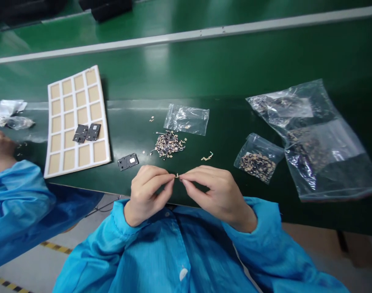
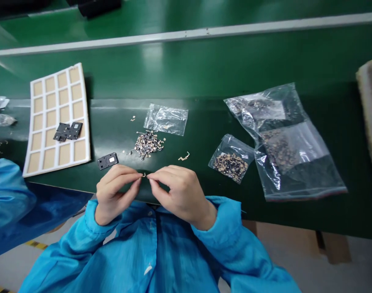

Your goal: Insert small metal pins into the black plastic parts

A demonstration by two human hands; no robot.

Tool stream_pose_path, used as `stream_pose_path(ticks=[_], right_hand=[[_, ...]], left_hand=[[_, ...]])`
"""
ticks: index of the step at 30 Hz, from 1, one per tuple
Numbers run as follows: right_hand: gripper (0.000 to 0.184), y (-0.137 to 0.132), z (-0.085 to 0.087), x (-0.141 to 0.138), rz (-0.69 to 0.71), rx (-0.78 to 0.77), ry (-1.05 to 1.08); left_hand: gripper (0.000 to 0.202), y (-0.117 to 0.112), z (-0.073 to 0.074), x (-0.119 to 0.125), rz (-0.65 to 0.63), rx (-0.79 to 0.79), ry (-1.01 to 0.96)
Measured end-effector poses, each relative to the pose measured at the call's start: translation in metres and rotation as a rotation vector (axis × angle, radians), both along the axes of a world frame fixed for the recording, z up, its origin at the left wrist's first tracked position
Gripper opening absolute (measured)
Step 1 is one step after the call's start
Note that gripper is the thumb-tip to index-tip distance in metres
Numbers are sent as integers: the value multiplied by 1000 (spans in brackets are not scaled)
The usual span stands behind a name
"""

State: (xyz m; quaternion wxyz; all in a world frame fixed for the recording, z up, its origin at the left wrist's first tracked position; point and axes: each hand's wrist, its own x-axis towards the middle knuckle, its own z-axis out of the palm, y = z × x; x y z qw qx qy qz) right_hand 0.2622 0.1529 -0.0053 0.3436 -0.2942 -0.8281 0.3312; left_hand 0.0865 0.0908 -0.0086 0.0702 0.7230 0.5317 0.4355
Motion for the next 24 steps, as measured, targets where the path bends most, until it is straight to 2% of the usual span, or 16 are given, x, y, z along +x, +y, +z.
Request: stream_pose_path(ticks=[4, 8, 11, 14, 16, 17, 20, 24], right_hand=[[18, 1, -1, 30, -82, -26, -42], [15, -3, -1, 56, -173, -60, -51], [16, -7, -2, 63, -195, -59, -44], [16, -11, -6, 62, -209, -40, -50], [16, -12, -8, 58, -190, -14, -67], [16, -12, -9, 55, -154, 2, -80], [13, -8, -10, 44, -47, 46, -183], [9, -5, -5, 28, 24, 69, -375]], left_hand=[[7, 21, 3, 7, -12, 17, 151], [24, 60, -12, 24, -109, -60, 453], [12, 76, -20, 31, -90, -124, 599], [25, 63, -13, 33, -156, -119, 393], [23, 47, -5, 31, -295, -173, 172], [24, 39, -1, 28, -367, -218, 137], [18, 24, 5, 18, -375, -176, 240], [21, 17, 5, 8, -328, -56, 323]])
